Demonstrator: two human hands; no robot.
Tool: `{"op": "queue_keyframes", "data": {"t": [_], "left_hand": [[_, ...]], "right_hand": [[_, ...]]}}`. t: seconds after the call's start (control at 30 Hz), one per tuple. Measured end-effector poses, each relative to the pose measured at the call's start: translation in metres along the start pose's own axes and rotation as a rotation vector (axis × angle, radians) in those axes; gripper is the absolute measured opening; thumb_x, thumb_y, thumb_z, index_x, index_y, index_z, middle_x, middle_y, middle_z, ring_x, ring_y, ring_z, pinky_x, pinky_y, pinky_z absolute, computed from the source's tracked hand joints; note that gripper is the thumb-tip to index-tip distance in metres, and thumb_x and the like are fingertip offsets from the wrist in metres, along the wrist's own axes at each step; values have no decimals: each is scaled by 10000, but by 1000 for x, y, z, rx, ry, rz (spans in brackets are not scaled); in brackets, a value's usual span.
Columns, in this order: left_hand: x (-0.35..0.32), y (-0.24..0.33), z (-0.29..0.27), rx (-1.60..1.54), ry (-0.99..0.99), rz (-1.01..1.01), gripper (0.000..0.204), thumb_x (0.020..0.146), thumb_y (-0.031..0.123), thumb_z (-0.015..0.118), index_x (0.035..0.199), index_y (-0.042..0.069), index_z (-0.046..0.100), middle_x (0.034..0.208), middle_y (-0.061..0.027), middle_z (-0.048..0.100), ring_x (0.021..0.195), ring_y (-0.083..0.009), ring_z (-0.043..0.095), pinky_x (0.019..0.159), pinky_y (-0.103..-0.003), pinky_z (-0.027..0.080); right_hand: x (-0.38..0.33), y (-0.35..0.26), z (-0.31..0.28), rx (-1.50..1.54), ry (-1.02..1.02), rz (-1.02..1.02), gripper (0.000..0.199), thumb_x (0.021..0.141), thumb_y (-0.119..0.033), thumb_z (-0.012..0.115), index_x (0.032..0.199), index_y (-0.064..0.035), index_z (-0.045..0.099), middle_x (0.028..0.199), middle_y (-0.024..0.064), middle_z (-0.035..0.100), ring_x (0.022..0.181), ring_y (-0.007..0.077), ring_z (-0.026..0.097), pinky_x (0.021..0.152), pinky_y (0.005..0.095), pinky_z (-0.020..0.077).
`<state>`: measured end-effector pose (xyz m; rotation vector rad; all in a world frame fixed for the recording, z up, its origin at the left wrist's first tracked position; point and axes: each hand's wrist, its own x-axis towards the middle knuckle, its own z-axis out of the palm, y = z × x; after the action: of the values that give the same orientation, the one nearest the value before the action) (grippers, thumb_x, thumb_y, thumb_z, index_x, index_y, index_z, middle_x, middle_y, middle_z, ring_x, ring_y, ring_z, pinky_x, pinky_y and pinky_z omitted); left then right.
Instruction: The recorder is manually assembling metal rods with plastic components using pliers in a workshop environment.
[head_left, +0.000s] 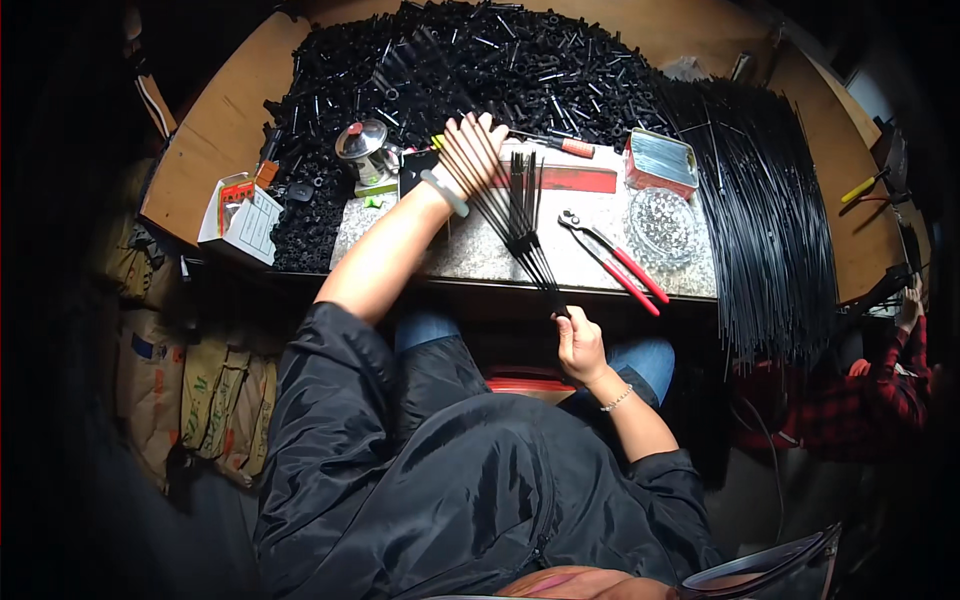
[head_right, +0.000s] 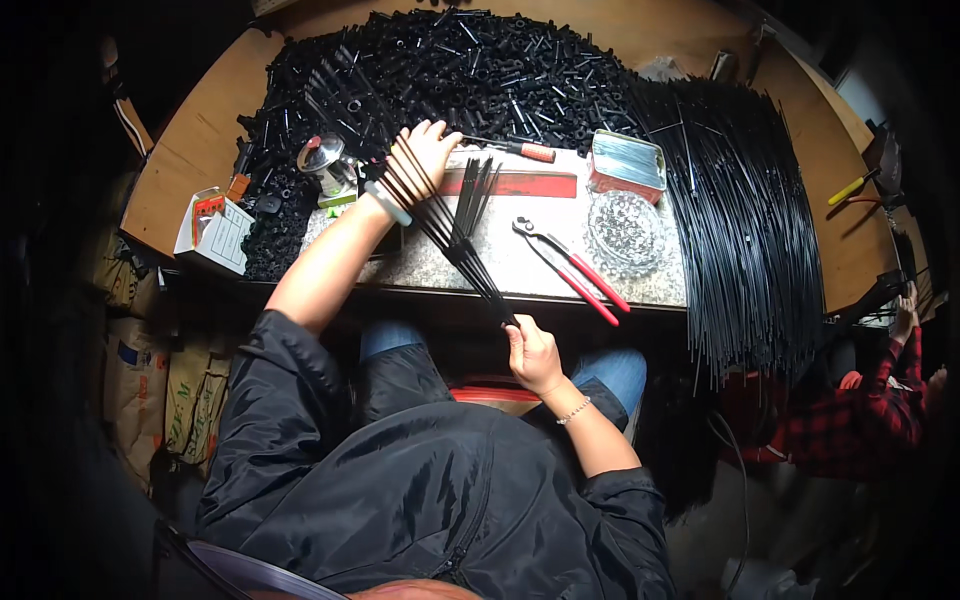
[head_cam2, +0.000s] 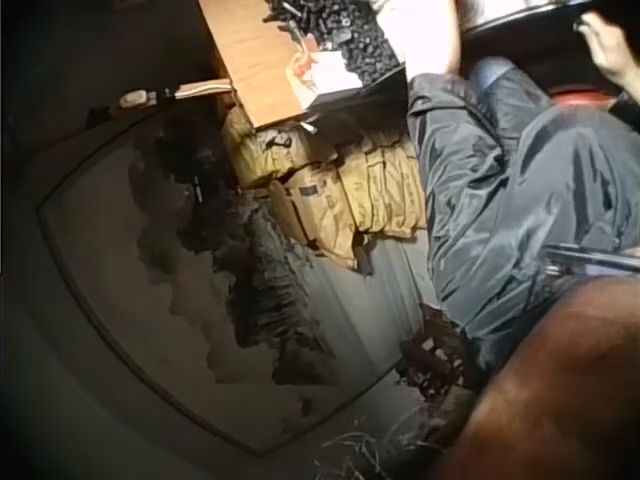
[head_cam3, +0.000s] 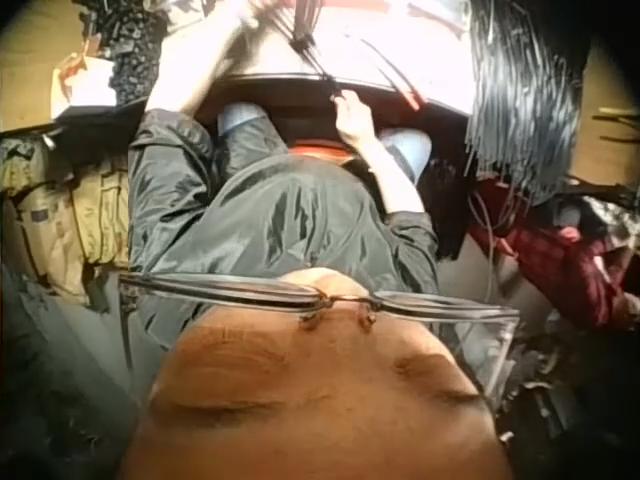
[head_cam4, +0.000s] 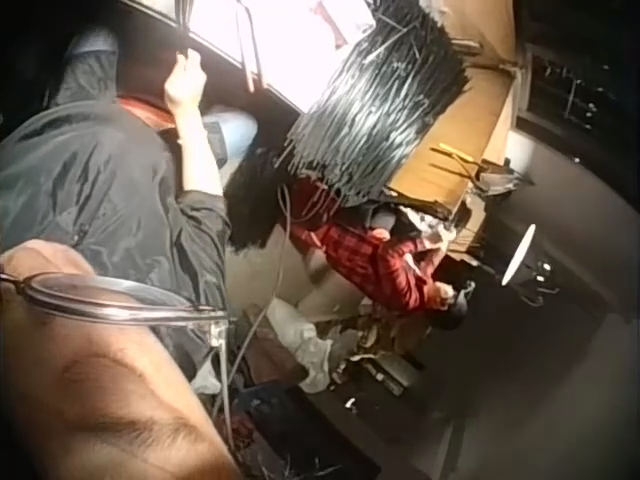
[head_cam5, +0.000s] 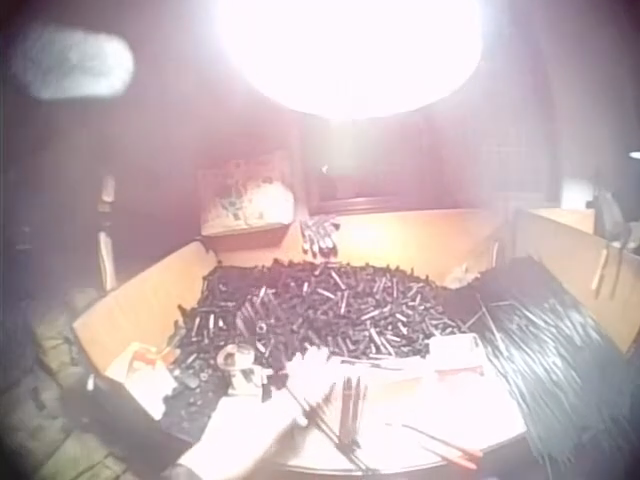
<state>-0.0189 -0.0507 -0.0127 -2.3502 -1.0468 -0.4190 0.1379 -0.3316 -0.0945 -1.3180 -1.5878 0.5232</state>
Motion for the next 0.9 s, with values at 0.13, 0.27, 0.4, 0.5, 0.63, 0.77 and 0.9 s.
{"op": "queue_keyframes", "data": {"t": [0.13,0.27,0.4,0.5,0.63,0.77,0.9], "left_hand": [[-19,16,-96,-554,-372,360,969,572,260,783,1394,136,284,1396,-225,313,1285,-449,270,1042,-522,251],[-61,56,-99,-1056,-85,465,618,739,380,702,1269,162,471,1407,-102,349,1344,-399,196,1064,-568,143],[-76,81,-84,-1107,-110,491,267,829,210,597,1093,176,578,1316,-79,460,1317,-344,300,1035,-608,178],[-93,86,-75,-828,-141,603,657,711,109,622,1308,317,445,1363,-145,403,1279,-354,355,1038,-568,263],[-108,89,-66,-817,-173,595,726,695,92,615,1333,361,397,1393,-175,342,1301,-364,313,1048,-577,243],[-98,87,-76,-618,-192,556,671,753,221,630,1326,441,358,1395,-182,330,1298,-427,271,1018,-618,236],[-100,88,-69,-655,-111,513,663,772,197,591,1319,482,347,1366,-187,358,1281,-448,292,1012,-626,244]], "right_hand": [[-5,25,7,-24,-2,-46,105,901,-68,494,935,6,560,757,148,600,602,324,601,525,348,464],[-13,37,14,-7,-69,-32,119,906,-83,485,954,13,537,765,144,586,623,334,592,565,376,470],[-13,32,0,-114,-249,103,196,889,-123,526,1034,8,526,780,149,584,644,341,593,613,386,481],[16,-15,-43,-311,-341,-21,199,834,-147,602,981,-14,609,778,160,621,685,328,613,649,373,490],[102,-47,-110,-422,-137,32,118,804,-105,635,864,-7,664,786,156,653,699,247,643,628,302,487],[186,2,-148,-674,66,81,157,781,-143,658,875,-19,683,791,147,658,683,256,629,630,305,489],[221,41,-162,-917,4,108,187,757,-162,675,898,-41,691,816,123,660,787,264,599,715,335,480]]}}
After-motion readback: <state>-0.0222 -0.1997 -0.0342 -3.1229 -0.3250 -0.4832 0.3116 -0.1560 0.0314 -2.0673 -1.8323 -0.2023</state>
